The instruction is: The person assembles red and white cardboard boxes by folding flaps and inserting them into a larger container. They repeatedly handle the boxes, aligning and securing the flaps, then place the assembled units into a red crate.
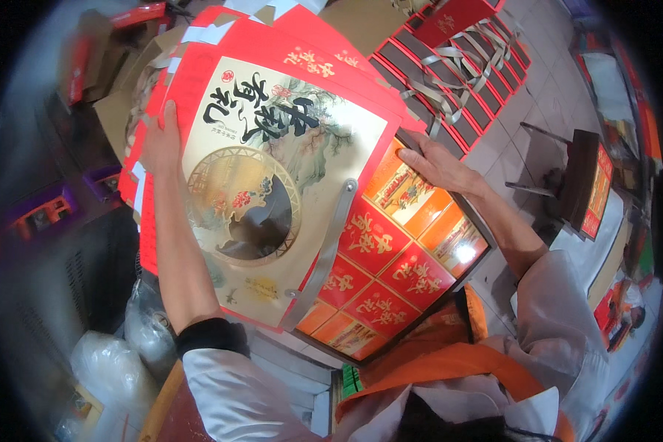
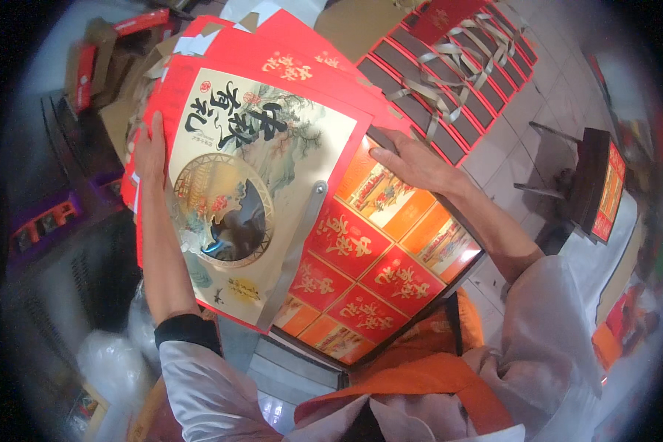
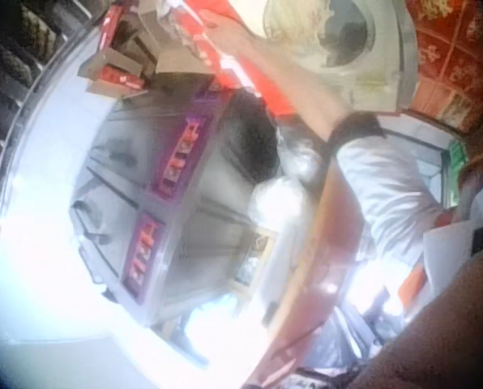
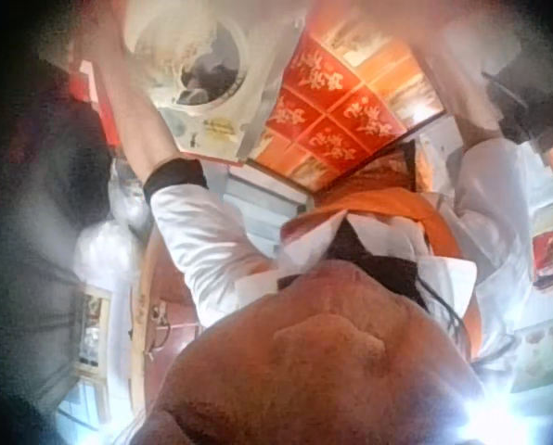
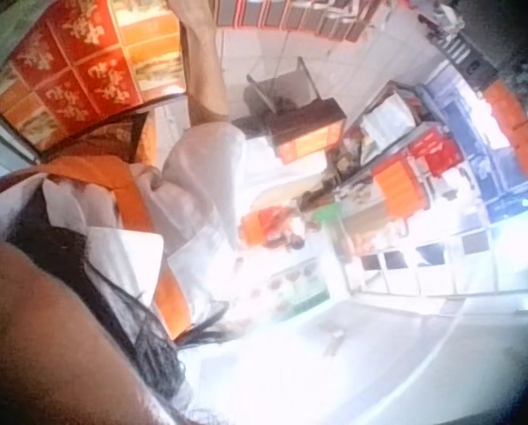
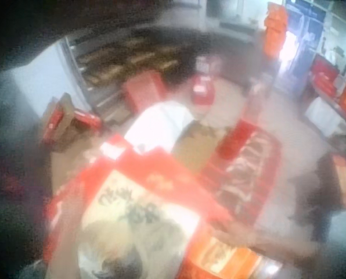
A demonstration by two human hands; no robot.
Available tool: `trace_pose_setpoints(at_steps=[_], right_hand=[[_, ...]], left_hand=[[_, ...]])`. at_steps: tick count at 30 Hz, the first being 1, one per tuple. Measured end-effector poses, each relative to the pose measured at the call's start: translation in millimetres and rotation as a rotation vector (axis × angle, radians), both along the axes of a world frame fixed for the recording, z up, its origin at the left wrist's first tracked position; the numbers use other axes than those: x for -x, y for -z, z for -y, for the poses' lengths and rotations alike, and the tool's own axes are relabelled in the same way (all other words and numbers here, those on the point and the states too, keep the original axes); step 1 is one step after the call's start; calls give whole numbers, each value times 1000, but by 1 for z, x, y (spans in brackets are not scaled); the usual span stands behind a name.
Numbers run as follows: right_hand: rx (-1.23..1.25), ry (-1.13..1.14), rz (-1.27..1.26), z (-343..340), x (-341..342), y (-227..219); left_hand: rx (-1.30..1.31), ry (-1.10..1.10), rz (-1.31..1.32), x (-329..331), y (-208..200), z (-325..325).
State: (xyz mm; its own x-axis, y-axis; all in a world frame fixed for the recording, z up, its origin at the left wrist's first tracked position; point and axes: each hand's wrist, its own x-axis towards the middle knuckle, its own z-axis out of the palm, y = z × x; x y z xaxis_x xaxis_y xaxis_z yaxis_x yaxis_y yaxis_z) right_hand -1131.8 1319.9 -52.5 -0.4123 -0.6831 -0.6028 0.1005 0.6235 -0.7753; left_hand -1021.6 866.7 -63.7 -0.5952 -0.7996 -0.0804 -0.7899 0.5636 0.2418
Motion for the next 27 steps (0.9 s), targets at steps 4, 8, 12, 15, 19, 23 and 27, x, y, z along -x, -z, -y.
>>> trace_pose_setpoints(at_steps=[4,8,12,15,19,23,27], right_hand=[[-77,-136,-45,-2,9,-4],[-133,-303,-38,-3,23,0],[-156,-197,62,-13,16,3],[33,127,74,-24,-2,2],[63,213,19,-33,-14,-1],[-133,54,90,-41,-14,-14],[-192,-244,91,-55,-36,-22]], left_hand=[[58,-33,-6,15,-15,-18],[3,-2,47,35,-31,-33],[53,63,-2,45,-22,-40],[17,65,-39,39,-21,-32],[-55,72,-21,39,-36,-30],[-175,207,73,53,-44,-63],[-235,289,149,51,-41,-94]])
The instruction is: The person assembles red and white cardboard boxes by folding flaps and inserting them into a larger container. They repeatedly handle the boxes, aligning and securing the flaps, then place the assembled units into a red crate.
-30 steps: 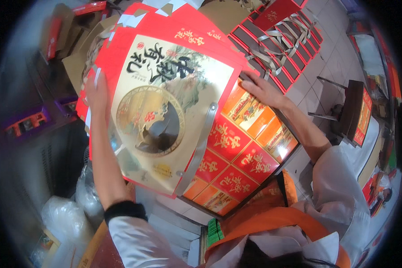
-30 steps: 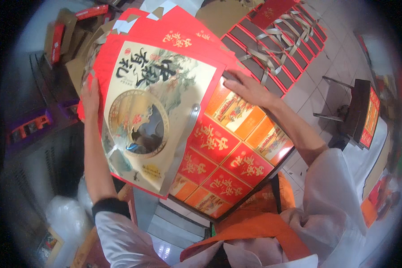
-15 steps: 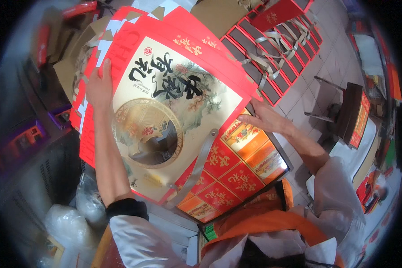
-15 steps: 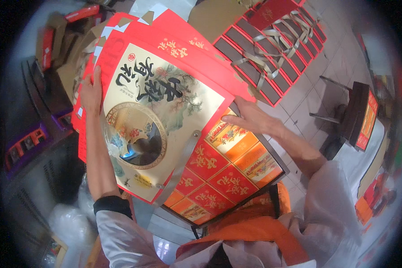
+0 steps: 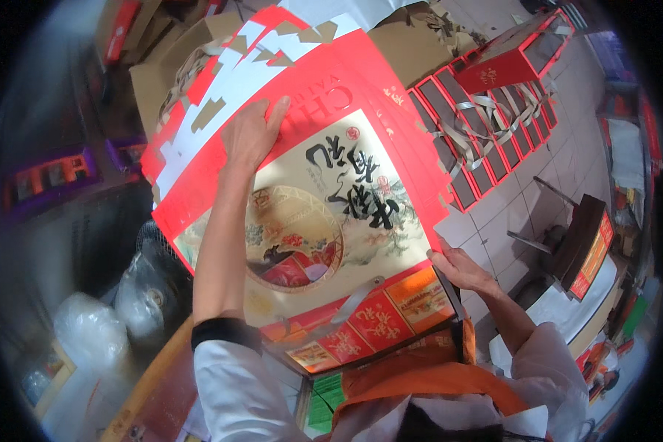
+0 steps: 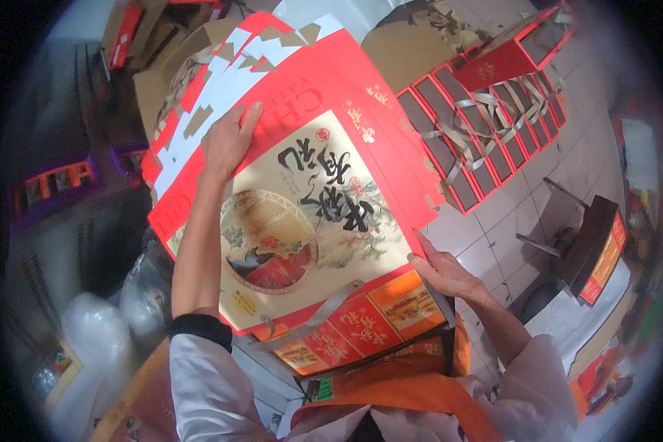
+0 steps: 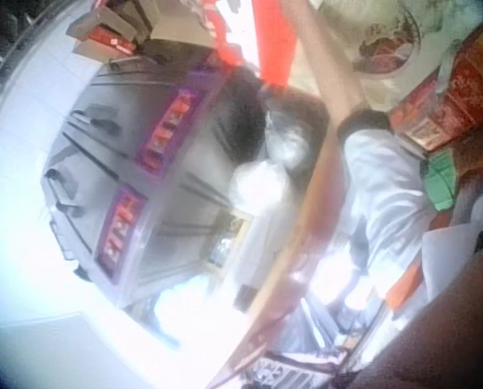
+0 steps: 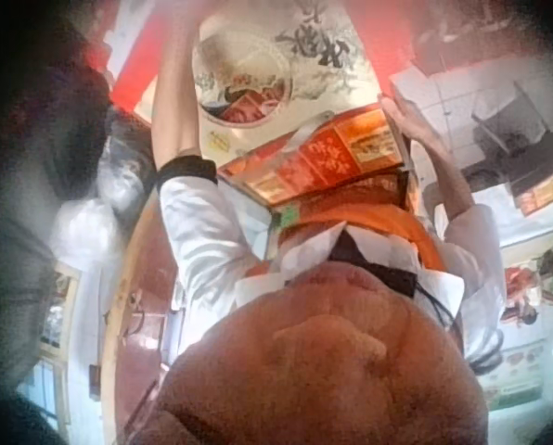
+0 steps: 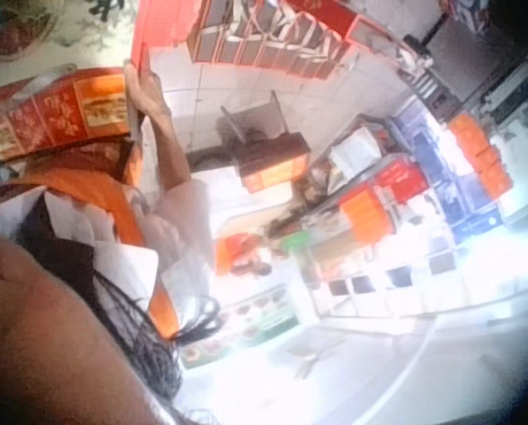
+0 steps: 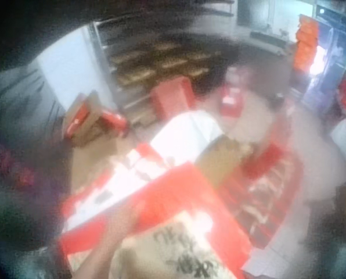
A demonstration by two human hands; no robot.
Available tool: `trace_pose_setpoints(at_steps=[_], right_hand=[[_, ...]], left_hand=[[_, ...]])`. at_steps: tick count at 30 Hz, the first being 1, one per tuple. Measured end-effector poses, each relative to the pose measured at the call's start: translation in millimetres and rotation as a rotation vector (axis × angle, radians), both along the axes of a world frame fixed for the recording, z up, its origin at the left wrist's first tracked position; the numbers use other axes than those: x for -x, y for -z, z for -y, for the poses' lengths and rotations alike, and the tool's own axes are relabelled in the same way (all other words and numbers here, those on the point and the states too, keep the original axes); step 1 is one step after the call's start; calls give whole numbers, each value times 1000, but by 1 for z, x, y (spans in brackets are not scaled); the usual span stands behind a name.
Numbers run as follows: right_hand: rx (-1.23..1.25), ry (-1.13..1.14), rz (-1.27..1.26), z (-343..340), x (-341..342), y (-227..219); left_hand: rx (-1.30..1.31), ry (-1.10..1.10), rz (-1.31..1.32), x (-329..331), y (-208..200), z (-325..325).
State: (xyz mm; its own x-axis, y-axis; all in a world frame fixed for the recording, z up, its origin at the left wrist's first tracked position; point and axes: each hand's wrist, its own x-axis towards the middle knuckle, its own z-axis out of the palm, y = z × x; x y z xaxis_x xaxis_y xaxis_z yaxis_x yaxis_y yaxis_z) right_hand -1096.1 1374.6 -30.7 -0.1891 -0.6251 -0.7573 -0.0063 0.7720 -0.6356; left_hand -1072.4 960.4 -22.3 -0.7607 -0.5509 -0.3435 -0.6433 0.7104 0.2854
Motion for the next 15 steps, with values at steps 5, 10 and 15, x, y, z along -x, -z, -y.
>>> trace_pose_setpoints(at_steps=[5,10,15], right_hand=[[127,245,-68,-20,-15,17],[251,298,-150,-16,-18,23],[231,303,-213,24,8,46]], left_hand=[[25,71,-319,-30,7,7],[145,-484,-811,-178,-16,19],[-640,-1250,-573,-361,-10,-43]])
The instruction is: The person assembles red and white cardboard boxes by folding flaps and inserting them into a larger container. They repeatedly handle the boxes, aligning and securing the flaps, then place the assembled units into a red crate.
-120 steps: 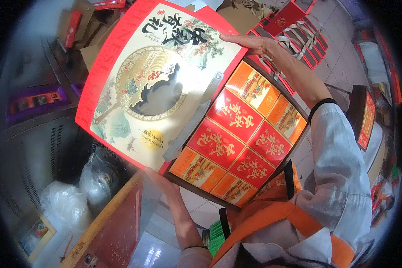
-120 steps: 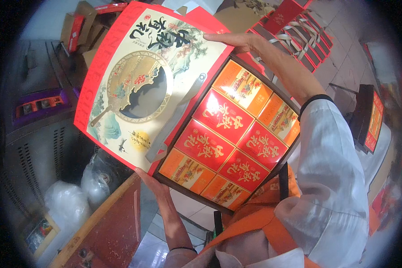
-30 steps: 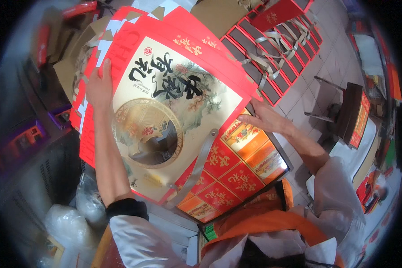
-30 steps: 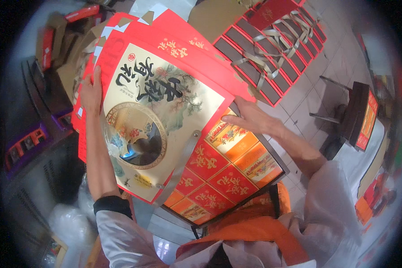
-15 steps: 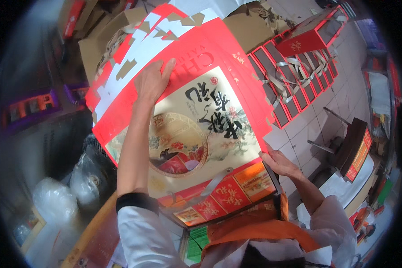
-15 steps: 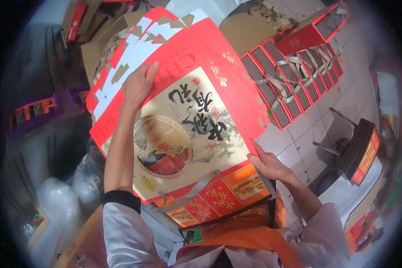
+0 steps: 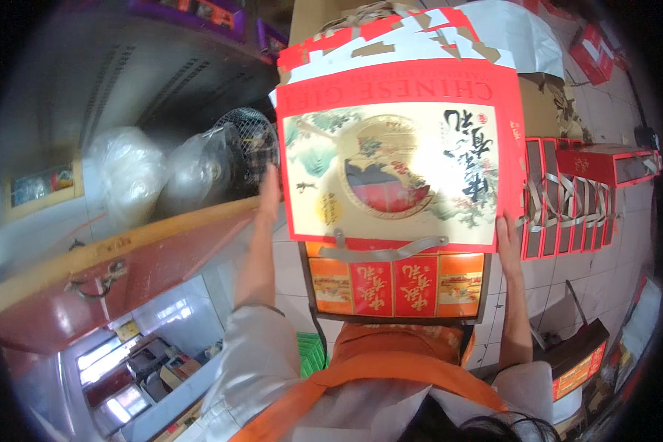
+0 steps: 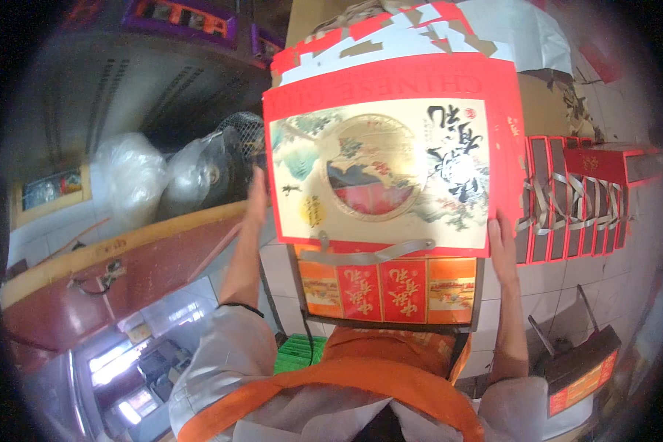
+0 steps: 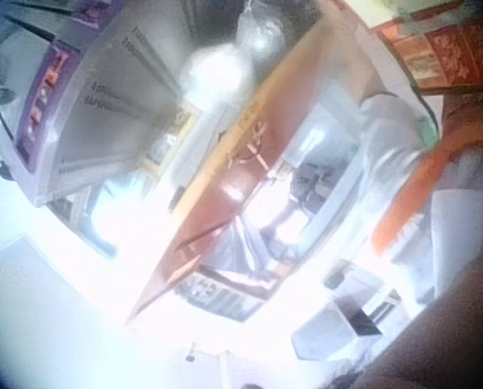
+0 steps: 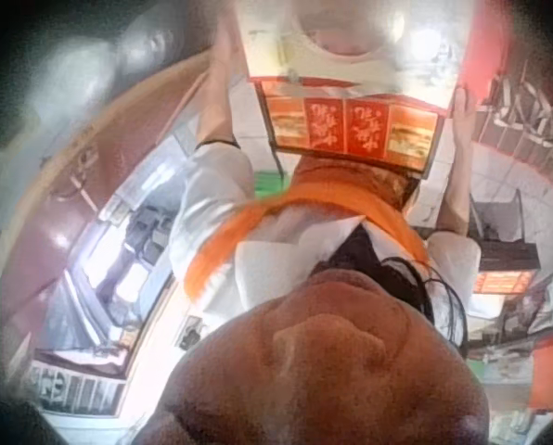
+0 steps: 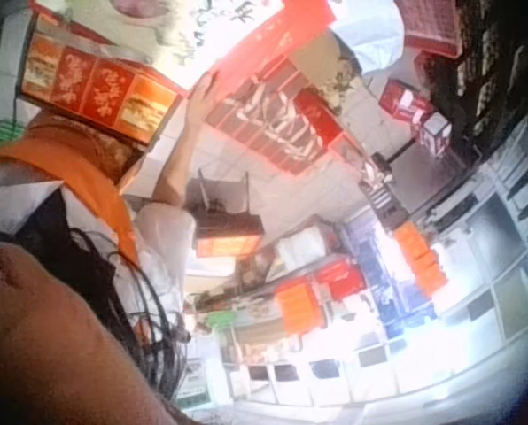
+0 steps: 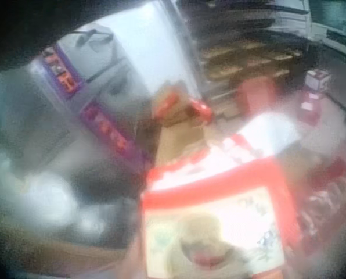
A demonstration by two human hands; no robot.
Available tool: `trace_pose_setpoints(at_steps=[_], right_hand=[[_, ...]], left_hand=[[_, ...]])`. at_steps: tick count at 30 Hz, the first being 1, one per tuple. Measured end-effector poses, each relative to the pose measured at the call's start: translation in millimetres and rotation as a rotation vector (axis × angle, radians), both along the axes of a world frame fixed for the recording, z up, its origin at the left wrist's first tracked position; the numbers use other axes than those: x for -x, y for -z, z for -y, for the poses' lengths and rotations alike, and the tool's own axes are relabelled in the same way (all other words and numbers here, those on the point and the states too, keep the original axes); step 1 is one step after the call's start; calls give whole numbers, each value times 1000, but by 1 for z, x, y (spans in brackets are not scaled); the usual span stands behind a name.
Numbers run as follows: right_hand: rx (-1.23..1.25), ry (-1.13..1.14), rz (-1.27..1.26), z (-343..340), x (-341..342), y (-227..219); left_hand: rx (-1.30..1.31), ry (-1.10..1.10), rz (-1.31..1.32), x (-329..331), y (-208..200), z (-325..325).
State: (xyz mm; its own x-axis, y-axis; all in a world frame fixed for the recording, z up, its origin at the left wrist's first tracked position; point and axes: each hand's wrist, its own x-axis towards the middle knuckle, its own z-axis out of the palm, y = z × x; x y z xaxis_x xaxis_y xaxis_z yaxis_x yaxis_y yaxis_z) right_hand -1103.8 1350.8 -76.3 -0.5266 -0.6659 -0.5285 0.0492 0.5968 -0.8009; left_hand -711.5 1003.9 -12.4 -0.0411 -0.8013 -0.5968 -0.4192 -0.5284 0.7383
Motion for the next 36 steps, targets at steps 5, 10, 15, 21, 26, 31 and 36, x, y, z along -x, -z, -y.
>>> trace_pose_setpoints(at_steps=[5,10,15,21,26,31,36], right_hand=[[174,215,428,26,2,19],[157,146,541,21,0,-12],[90,134,363,-53,-17,-27],[130,155,314,-114,-51,-68],[240,-24,358,-56,-13,-219],[162,-230,-165,42,12,-301],[104,-192,-249,107,49,-275]], left_hand=[[-168,31,-388,-38,36,-82],[-203,-74,-520,-45,15,-120],[-196,-87,-430,-86,8,-216],[-28,60,-261,-105,-66,-248],[-264,261,-457,-100,-172,-181],[284,511,-39,-58,-221,-108],[120,461,10,-37,-229,-60]])
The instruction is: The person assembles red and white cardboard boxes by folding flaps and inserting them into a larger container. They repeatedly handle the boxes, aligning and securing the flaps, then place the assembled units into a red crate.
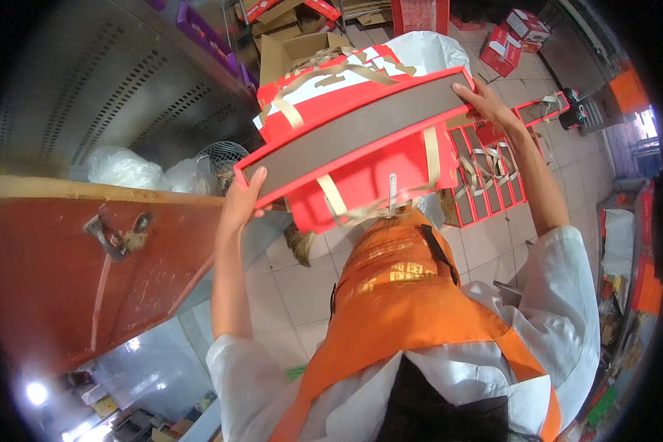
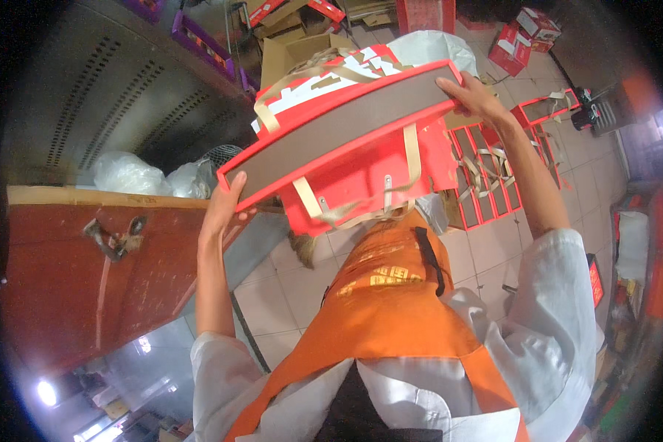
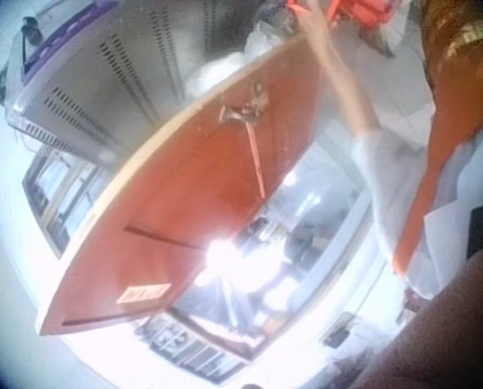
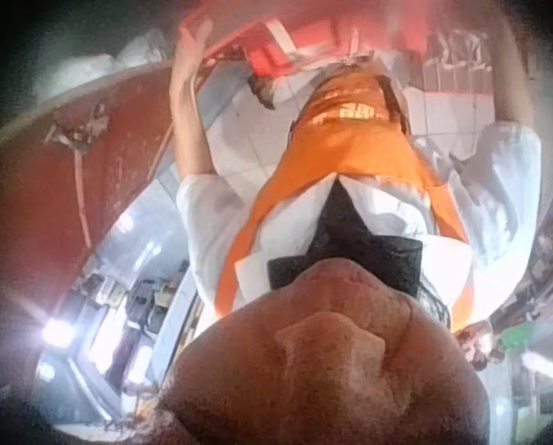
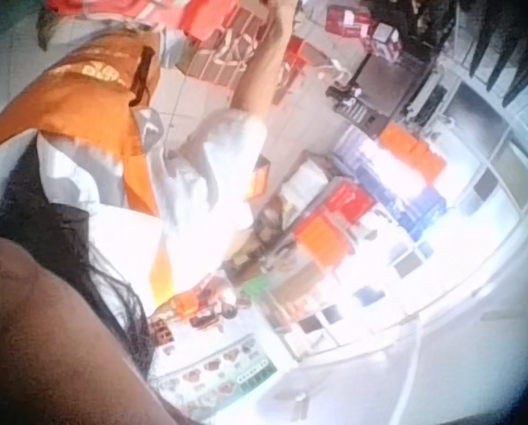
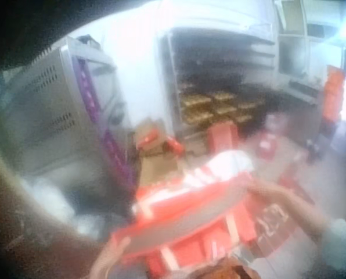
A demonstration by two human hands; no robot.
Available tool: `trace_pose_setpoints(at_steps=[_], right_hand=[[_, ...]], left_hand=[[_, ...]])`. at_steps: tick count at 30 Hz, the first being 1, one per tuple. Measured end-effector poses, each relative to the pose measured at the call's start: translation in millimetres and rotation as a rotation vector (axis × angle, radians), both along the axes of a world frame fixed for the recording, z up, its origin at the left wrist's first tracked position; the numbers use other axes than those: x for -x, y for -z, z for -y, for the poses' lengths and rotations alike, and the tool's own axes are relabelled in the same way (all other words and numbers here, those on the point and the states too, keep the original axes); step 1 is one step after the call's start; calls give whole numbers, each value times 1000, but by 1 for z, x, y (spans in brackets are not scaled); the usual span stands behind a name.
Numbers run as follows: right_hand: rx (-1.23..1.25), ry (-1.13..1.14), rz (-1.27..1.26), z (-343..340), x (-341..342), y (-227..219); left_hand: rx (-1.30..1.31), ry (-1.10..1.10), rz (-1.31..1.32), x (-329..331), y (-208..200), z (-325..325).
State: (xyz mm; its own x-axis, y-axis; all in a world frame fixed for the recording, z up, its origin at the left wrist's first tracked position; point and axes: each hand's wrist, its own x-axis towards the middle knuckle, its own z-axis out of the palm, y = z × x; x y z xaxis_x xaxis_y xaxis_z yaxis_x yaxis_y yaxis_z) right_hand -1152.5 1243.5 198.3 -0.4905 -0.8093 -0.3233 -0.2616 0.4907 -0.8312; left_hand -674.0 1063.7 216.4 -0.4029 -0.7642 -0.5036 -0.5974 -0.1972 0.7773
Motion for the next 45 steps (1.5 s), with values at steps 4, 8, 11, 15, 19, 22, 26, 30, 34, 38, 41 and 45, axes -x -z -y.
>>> trace_pose_setpoints(at_steps=[4,8,11,15,19,22,26,30,34,38,41,45], right_hand=[[343,213,2,-5,-25,23],[375,662,618,-57,-142,33],[327,208,950,-67,-222,24],[715,268,1109,-55,-244,-13],[525,213,796,-68,-248,-54],[827,52,798,-92,-260,-80],[1048,0,625,-115,-254,-110],[1242,248,724,-149,-200,-133],[1154,530,1002,-201,-93,-130],[1103,835,1030,-247,-2,-89],[1072,937,1051,-276,54,-56],[916,1102,878,-314,132,-29]], left_hand=[[603,78,168,0,-8,1],[829,311,393,22,-31,-5],[643,645,532,66,-43,-6],[34,531,-360,129,-32,-47],[148,384,-555,137,-49,-114],[911,713,-523,142,-75,-166],[1071,845,-624,151,-117,-193],[1207,1021,-612,168,-126,-208],[978,1103,-595,173,-97,-207],[712,1067,-544,183,-40,-193],[460,1026,-369,192,9,-184],[299,1003,-23,205,63,-174]])
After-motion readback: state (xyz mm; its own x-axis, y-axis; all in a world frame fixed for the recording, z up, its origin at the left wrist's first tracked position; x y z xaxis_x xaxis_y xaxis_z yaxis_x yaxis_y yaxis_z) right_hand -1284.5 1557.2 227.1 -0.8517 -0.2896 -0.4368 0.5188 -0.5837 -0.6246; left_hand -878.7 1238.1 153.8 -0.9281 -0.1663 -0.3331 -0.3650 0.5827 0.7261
